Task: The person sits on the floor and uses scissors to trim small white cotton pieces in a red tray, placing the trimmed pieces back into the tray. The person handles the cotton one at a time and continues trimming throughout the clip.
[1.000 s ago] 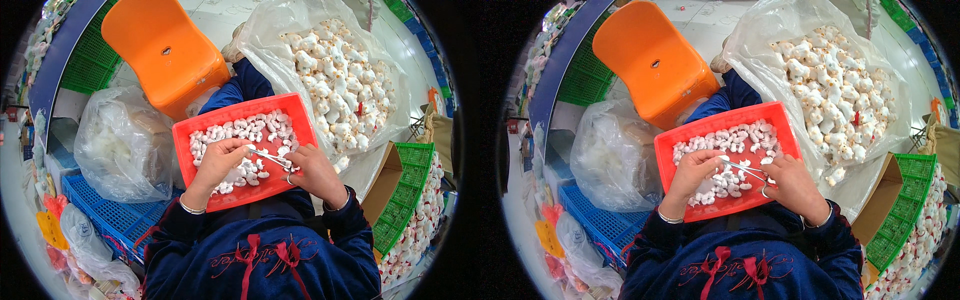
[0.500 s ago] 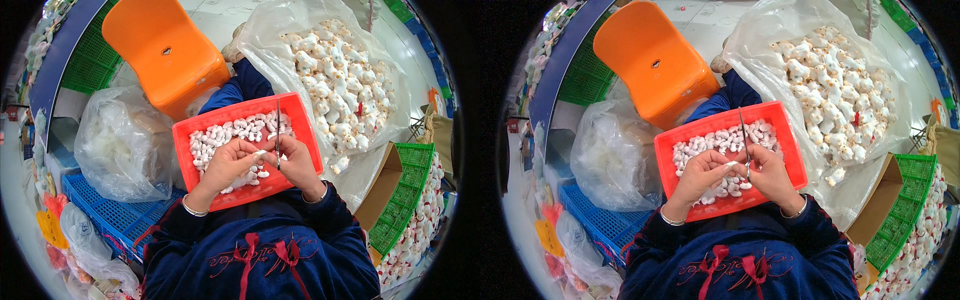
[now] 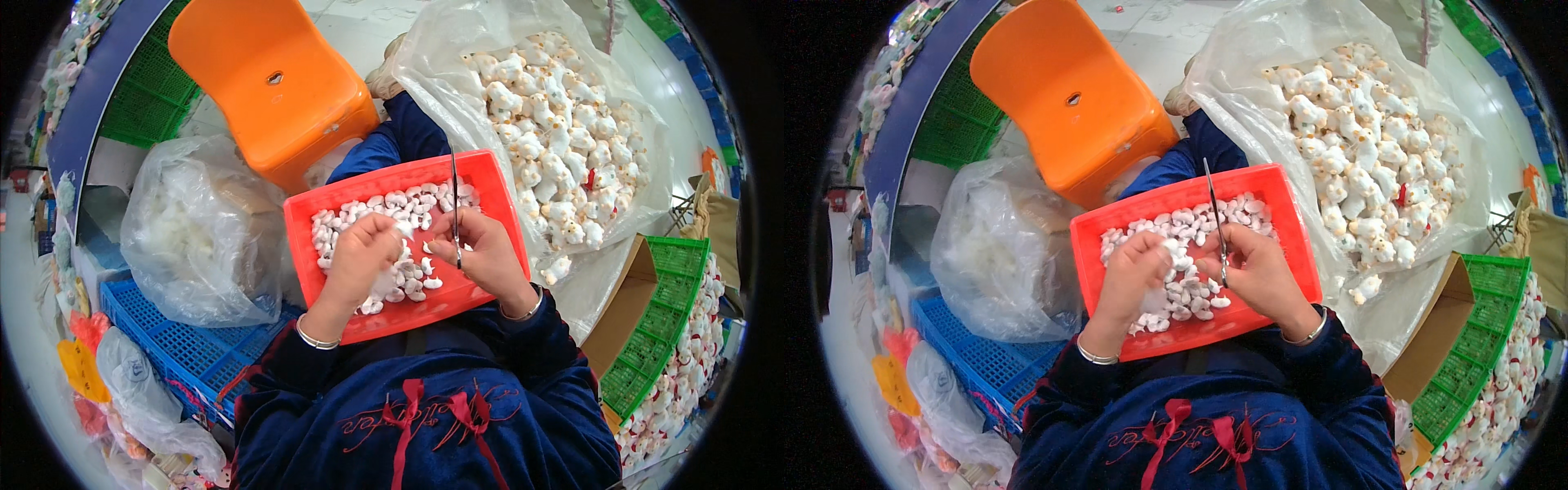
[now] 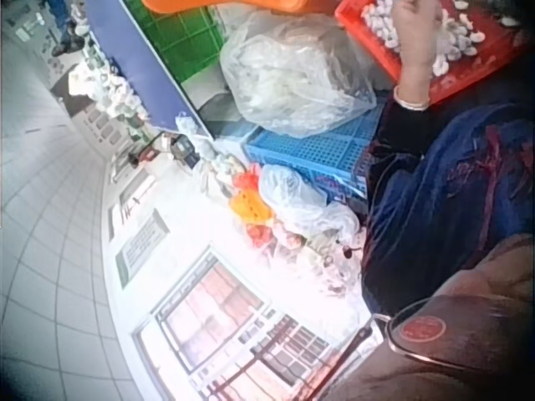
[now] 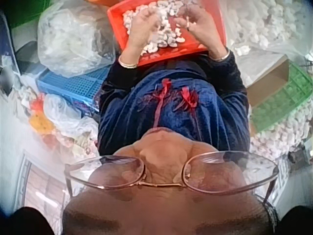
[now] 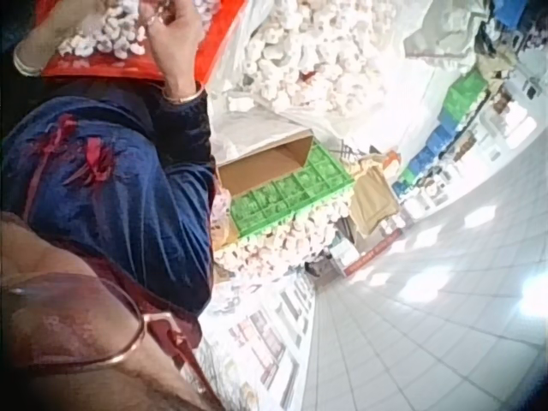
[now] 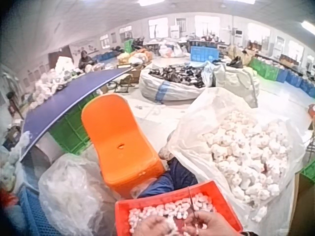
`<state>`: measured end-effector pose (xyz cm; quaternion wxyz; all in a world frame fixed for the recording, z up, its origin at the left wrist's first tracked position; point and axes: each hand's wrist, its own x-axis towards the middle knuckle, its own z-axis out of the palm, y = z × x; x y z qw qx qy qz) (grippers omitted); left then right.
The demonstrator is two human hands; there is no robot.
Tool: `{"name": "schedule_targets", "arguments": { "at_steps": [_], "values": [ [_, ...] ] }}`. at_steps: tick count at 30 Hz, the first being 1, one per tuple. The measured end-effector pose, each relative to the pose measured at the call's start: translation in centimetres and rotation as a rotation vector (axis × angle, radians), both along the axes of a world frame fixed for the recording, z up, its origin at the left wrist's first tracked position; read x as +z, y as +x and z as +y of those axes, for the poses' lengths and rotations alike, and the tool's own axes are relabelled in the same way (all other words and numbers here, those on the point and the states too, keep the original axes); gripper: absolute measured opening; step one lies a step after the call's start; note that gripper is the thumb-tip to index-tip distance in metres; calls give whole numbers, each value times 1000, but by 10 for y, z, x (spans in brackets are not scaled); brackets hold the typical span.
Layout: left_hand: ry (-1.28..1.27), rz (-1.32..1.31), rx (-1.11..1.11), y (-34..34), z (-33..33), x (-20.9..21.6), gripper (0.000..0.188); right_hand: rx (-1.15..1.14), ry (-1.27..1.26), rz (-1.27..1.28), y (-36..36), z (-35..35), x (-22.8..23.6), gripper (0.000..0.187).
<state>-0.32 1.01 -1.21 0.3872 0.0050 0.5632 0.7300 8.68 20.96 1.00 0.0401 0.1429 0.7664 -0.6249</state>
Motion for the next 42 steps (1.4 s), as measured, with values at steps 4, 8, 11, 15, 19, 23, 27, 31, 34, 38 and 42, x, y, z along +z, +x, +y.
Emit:
{"name": "schedule_targets", "arguments": {
  "at_steps": [4,8,11,15,19,23,27,31,34,38,42],
  "values": [
    [168,-178,380,-11,3,7,9,239,234,93,13,2,7,39],
    [304,-183,369,-20,-12,2,19,417,496,185,24,-7,12,46],
    [254,-193,540,-17,1,7,20,433,487,169,23,-16,9,41],
    [315,-260,432,-13,-2,11,20,479,417,136,19,-27,7,34],
    [441,-216,347,-21,-23,1,21,499,462,20,26,1,13,47],
    [368,-162,443,-16,-11,9,23,395,533,73,23,1,25,59],
    [394,-146,427,-11,-4,10,24,466,591,121,18,-6,13,51],
    [351,-141,432,-11,-6,9,22,516,388,104,20,-1,17,39],
    [256,-118,433,-11,-3,14,19,452,103,136,26,10,27,37],
    [212,-131,396,-10,-4,14,13,263,80,164,31,17,32,39],
    [86,-26,343,-4,1,14,15,187,168,64,32,9,25,37]
  ]
}}
